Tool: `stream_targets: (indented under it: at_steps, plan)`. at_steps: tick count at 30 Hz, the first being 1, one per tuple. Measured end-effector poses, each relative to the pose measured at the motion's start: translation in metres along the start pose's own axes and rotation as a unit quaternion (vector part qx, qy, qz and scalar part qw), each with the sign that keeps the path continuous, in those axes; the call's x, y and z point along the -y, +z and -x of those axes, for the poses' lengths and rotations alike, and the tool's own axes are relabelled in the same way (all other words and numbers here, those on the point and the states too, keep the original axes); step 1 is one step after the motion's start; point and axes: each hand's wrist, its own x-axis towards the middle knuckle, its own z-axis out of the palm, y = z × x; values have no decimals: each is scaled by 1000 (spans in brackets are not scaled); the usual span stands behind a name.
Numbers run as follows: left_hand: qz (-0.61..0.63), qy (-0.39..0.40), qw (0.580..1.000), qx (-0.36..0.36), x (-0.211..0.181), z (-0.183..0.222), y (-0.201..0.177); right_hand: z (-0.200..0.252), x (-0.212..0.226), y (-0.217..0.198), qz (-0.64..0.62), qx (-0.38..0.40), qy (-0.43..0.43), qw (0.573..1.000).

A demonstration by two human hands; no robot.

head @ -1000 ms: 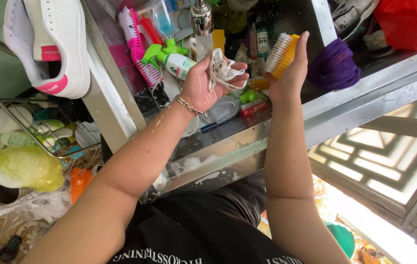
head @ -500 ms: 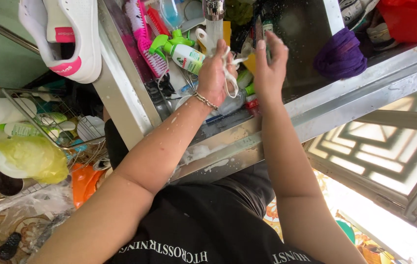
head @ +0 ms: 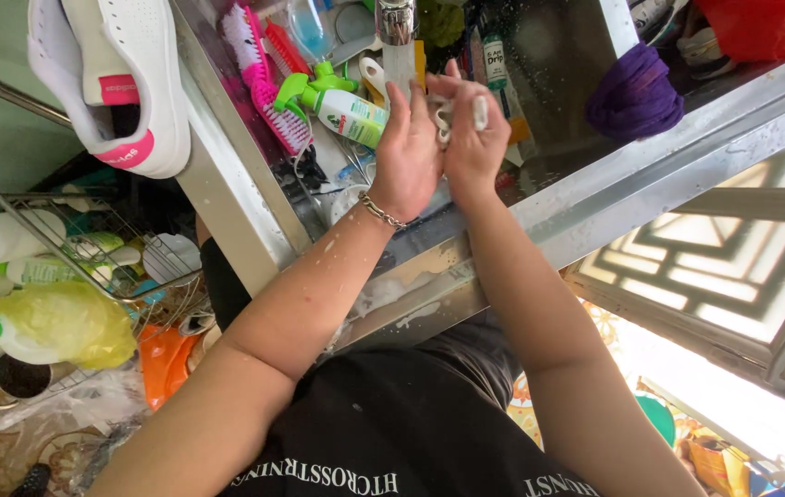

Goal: Cleaning white sneakers in a sink using a brush and soap

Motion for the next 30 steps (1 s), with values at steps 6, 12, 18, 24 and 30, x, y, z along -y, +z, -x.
stream_targets:
  at_steps: [6, 12, 18, 24, 30]
  plan:
    - [-282, -8, 866, -412, -13, -1, -3, -23, 43, -8, -290, -225, 188, 911]
    - [-202, -95, 961, -166, 21, -11, -14, 2, 49, 16, -288, -126, 243, 918]
    - [-121, -87, 986, -82, -11, -12, -5, 51, 63, 23, 215, 130, -63, 966]
    - [-107, -51, 992, -51, 36, -2, -40, 23, 23, -17, 288, 136, -104, 942]
    - [118, -114, 984, 74, 15, -6, -6, 63, 40, 17, 422, 183, -203, 864]
